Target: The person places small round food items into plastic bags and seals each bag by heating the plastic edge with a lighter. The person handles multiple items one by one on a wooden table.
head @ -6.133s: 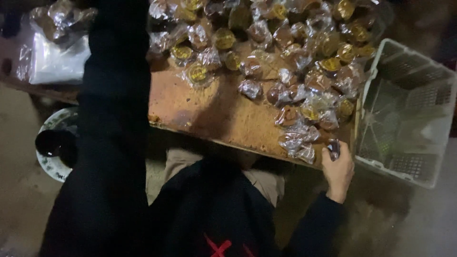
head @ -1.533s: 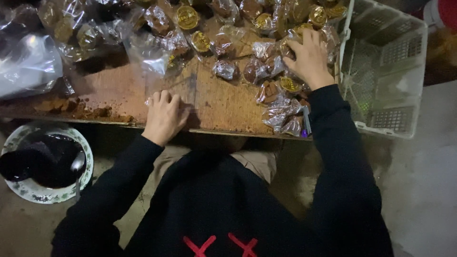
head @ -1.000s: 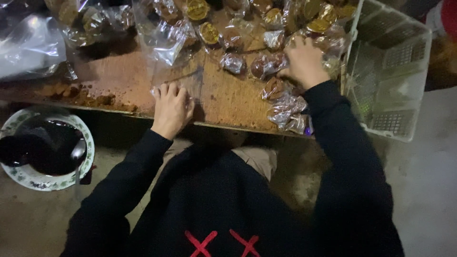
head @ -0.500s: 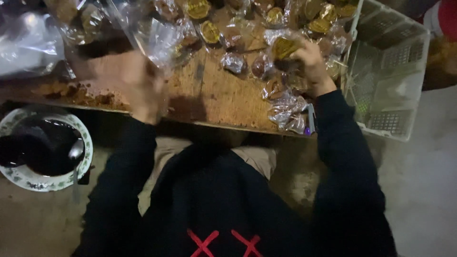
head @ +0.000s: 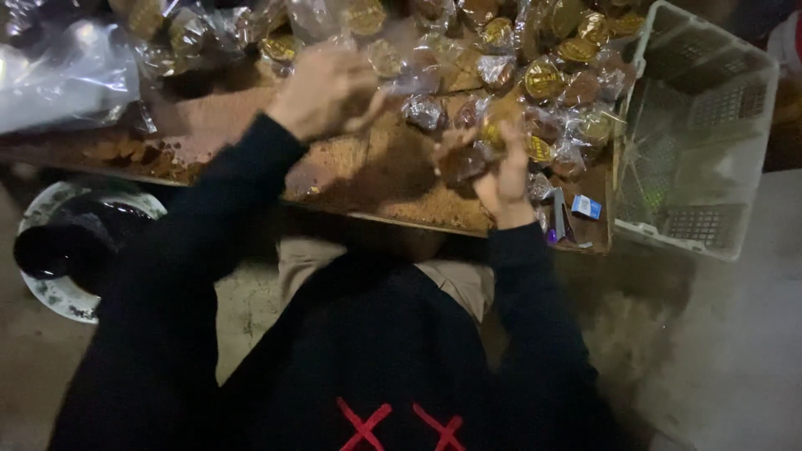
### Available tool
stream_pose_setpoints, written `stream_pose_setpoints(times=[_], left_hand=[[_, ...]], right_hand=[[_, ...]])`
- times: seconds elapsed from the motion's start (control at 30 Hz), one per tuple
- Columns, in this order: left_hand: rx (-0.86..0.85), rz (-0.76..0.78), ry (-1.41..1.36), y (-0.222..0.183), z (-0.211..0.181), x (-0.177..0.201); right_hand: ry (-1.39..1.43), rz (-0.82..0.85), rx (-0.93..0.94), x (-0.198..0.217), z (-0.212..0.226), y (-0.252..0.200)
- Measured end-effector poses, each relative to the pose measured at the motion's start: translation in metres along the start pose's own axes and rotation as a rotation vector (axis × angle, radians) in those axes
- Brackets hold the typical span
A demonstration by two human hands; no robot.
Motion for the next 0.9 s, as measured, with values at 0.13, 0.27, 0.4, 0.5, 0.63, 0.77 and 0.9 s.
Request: stream_pose_setpoints(times=[0.13, 0.27, 0.4, 0.5, 0.63, 0.77, 0.9], left_hand=[[0.27, 0.325, -0.025, -0.052, -0.03, -0.06], [0.501, 0.513, 0.182, -0.061, -0.066, -0.036], [0.589, 0.475, 0.178, -0.067, -0.065, -0.027], [0.748, 0.396, 0.059, -0.081, -0.036, -0.02], [0.694, 0.375, 0.146, -0.063, -0.019, -0.016], [0.671, 0.37, 0.246, -0.053, -0.006, 0.01], [0.623, 0.361, 0.332, -0.058, 0.009, 0.005]], right_hand=[[-0.244, -0.003, -0.026, 0.021, -0.009, -0.01], [-0.911, -0.06, 0.205, 0.003, 0.016, -0.026], [-0.838, 0.011, 0.266, -0.021, 0.021, -0.033], [-0.841, 0.119, 0.126, -0.033, -0.004, -0.026], [-0.406, 0.024, -0.174, -0.02, -0.026, -0.011], [-0.412, 0.134, -0.243, -0.021, -0.032, -0.006], [-0.592, 0.175, -0.224, -0.012, -0.042, 0.001]])
Point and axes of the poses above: each hand's wrist, its own y-axis towards the middle knuckle, its own x-axis out of the back of the hand, z = x × y, the point moved 9 cm from there along y, towards the middle knuckle, and after that the axes turned 14 degrees about -x, right-handed, at the moved point
